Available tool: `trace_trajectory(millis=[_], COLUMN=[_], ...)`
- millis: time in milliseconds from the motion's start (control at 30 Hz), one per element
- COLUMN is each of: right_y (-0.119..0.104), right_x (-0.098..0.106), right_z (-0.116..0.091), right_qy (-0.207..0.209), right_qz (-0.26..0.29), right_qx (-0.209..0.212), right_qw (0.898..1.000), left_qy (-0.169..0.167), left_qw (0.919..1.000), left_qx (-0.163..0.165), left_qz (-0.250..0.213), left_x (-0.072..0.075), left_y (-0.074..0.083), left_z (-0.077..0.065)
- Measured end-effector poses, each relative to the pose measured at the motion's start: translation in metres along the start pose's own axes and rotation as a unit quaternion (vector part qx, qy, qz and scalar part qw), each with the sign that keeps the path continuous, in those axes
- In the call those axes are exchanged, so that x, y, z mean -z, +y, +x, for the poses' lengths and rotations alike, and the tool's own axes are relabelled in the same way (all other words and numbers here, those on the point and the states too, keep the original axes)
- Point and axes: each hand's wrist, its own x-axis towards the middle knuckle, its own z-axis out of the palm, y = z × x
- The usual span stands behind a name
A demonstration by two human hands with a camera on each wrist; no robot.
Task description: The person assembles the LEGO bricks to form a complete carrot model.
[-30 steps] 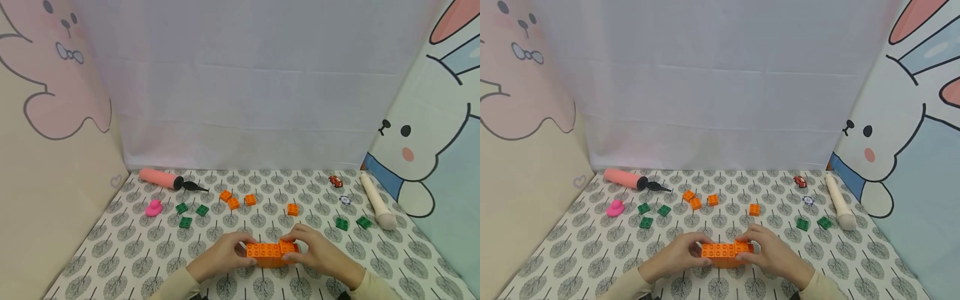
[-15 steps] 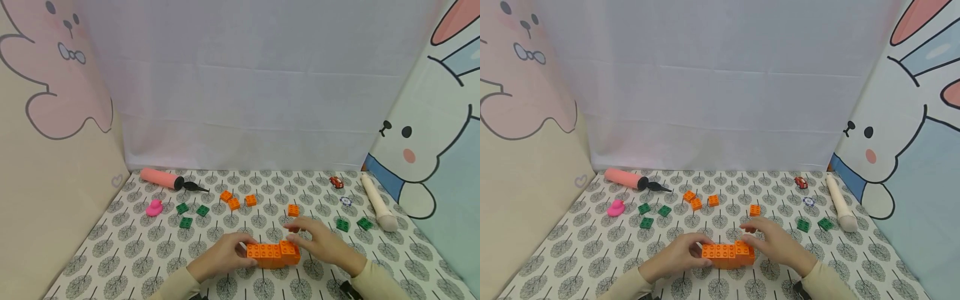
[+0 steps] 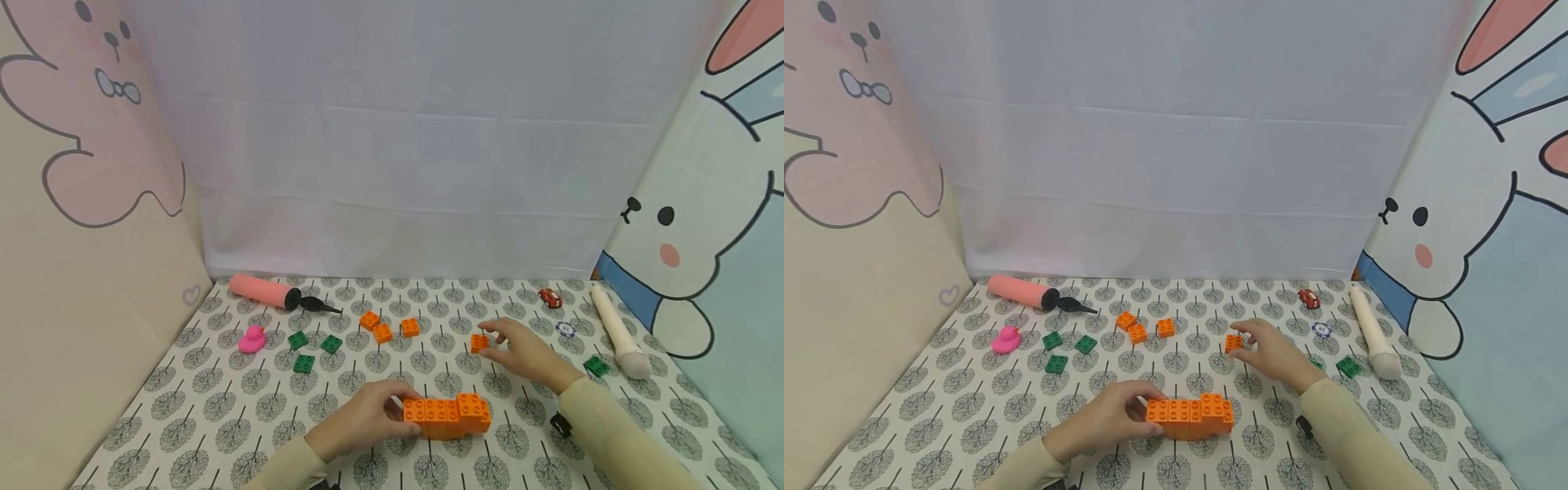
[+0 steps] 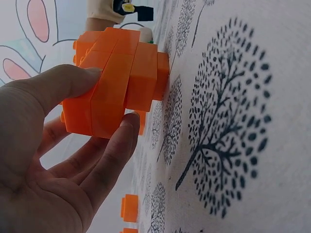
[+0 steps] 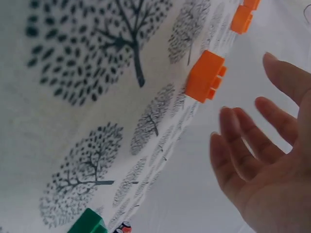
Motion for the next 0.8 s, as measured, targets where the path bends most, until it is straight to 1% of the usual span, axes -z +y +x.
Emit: trace_trajectory(millis=[167,300,533,700,800], right_y=[0.007,0.012,0.018,0.016,0.011], right_x=[-0.003,-0.007,-0.012,-0.010,-0.007], right_z=[0.012,0.018,0.023,0.022,0.019], right_qy=[-0.037,-0.051,-0.050,-0.041,-0.035], right_qz=[-0.015,-0.020,-0.019,-0.002,-0.001], right_qx=[-0.029,-0.049,-0.053,-0.058,-0.041], right_qw=[0.999,0.997,0.997,0.998,0.999], left_qy=[0.002,0.002,0.003,0.005,0.006], left_qw=[1.0000,1.0000,0.9999,0.9999,1.0000], left_qx=[-0.004,-0.006,-0.007,-0.006,-0.003], left_qz=[-0.006,-0.004,-0.014,-0.008,-0.001], left_x=[0.000,0.000,-0.001,-0.001,0.000], left_y=[-0.001,-0.002,-0.001,0.000,0.000], left_z=[0.000,0.001,0.000,-0.001,-0.001])
